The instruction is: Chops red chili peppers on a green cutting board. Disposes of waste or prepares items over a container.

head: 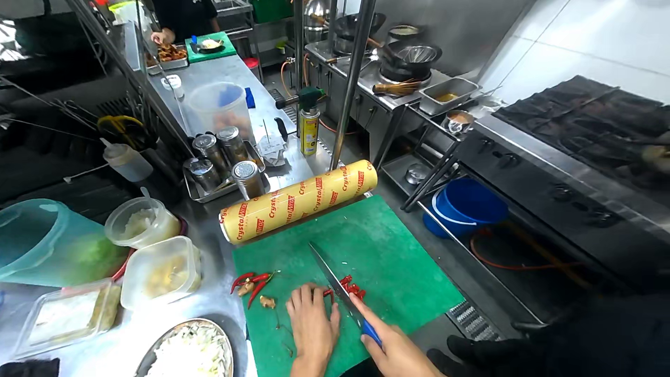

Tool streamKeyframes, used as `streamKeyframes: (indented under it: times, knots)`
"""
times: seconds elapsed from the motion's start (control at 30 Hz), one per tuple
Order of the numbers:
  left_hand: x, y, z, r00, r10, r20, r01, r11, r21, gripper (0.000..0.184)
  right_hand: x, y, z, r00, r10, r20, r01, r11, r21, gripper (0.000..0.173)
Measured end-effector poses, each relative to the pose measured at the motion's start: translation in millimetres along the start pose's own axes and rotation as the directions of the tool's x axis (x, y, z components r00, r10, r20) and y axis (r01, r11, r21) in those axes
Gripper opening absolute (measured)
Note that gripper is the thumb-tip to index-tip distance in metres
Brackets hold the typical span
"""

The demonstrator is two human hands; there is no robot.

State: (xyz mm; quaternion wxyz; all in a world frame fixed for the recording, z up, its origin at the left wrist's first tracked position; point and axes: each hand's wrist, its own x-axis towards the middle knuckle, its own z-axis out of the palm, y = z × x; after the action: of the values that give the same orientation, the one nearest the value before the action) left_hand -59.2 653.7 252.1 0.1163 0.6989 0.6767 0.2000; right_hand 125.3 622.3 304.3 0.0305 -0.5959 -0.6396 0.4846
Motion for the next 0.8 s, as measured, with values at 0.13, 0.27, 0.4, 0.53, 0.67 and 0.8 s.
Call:
streamKeyframes:
  times: [0.13, 0.27, 0.4, 0.53, 0.67, 0.8]
  knots:
    - [-3, -6, 5, 0.996, 0.084, -0.033, -0.085, 0.995, -0.042, 0.021, 0, 0, -1, 1.0, 0.011, 0.009, -0.011, 1.0, -0.015, 0.073]
    - [-12, -13, 11, 0.984, 0.15, -0.098, -0.159, 0.982, -0.101, 0.022, -4, -2, 3, 0.998, -0.048, -0.041, 0.046, 0.997, -0.055, 0.066]
    - [-16, -18, 16, 0.976, 0.161, -0.146, -0.185, 0.968, -0.17, 0.015, -7, -19, -1, 1.0, -0.023, 0.007, 0.024, 0.981, -0.195, 0.065]
    - [-18, -17, 17, 0.973, 0.163, -0.163, -0.193, 0.961, -0.195, 0.015, -10, -46, -13, 0.99, 0.101, 0.095, -0.071, 0.958, -0.279, 0.066]
    - [-23, -17, 20, 0.972, 0.162, -0.167, -0.197, 0.955, -0.221, 0.016, 1, -46, -1, 0.991, 0.11, 0.078, -0.083, 0.952, -0.294, 0.069]
    - [-24, -18, 22, 0.974, 0.165, -0.157, -0.201, 0.949, -0.245, 0.017, 8, -42, -2, 0.992, 0.087, 0.089, -0.062, 0.964, -0.259, 0.069]
